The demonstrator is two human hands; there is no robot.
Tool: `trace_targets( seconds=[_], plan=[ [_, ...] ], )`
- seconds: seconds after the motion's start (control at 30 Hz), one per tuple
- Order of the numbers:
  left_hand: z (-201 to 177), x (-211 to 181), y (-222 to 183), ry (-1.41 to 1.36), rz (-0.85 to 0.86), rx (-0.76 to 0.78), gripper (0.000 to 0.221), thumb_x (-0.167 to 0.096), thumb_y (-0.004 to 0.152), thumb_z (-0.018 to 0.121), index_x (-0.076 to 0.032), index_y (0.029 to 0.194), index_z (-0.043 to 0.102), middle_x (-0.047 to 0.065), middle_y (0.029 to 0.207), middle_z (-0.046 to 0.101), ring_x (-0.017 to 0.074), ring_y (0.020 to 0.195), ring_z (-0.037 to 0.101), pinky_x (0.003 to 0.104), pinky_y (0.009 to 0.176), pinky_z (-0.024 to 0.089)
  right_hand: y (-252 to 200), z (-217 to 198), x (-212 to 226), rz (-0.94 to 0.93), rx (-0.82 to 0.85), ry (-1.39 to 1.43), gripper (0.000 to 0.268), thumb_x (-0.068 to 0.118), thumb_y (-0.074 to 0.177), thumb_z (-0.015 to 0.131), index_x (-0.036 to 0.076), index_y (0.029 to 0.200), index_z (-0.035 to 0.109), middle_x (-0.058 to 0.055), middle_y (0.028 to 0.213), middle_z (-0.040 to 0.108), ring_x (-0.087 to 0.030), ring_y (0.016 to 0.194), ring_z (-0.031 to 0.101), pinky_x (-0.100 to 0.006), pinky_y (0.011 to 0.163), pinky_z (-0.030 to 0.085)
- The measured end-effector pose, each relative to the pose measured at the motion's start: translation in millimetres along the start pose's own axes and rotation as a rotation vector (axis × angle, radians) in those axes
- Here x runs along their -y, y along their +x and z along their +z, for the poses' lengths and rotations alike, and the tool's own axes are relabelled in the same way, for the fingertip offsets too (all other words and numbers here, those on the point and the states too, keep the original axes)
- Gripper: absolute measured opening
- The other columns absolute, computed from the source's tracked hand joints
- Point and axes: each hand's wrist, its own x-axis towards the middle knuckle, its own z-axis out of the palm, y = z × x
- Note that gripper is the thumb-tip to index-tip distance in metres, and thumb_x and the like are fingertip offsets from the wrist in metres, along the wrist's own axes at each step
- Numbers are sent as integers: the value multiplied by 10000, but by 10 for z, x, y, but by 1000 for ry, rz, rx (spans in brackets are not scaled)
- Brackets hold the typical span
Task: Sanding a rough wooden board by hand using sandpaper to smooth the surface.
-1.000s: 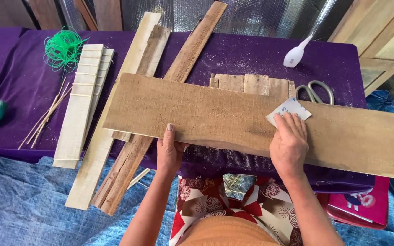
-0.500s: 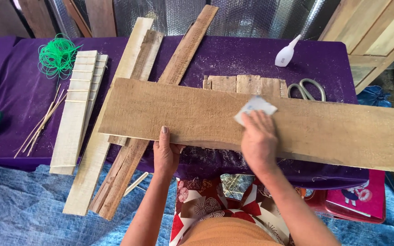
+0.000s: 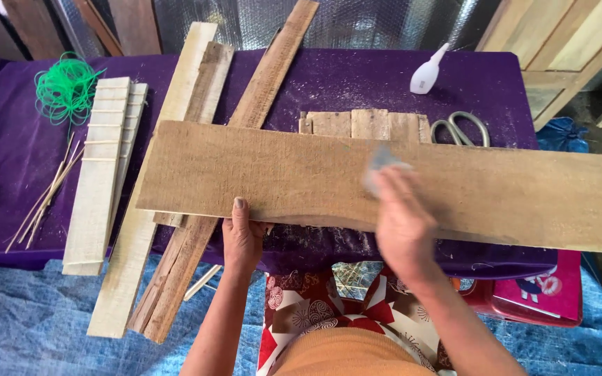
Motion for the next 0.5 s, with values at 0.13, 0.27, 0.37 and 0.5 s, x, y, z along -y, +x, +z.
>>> trace_targets(
  seconds=[0.13,0.27,0.37,0.5],
  plan=[
    [575,-465,-262,-66,4,-8,425,-352,987,676,26,1153,580,236,935,718,341,742,761,437,613,691,-367,-105,-255,38,76,-300,384,-182,919,598,12,1224,728,-242,1264,690,-420,1245,607,-575,1148,397],
    [759,-589,-359,-98,14,5,460,-385,986,663,15,1181,547,243,968,705,375,762,755,495,664,690,-250,298,139,-53,77,-90,355,-171,878,603,41,1110,768,-192,1103,745,-383,1099,690,-525,1051,488],
    [284,-285,-121,-49,-11,42,505,-451,990,661,2,1175,538,236,979,709,346,785,763,460,688,700,-234,603,579,62,141,426,362,-157,913,541,4,1156,755,-230,1099,755,-402,1103,705,-546,1061,502],
    [-112,50,81,-83,32,12,430,-399,1007,679,15,1036,564,200,787,702,299,647,754,379,614,699,125,461,500,-80,-14,157,317,-158,904,642,12,1152,743,-239,1089,730,-381,1042,704,-537,1062,500]
  ],
)
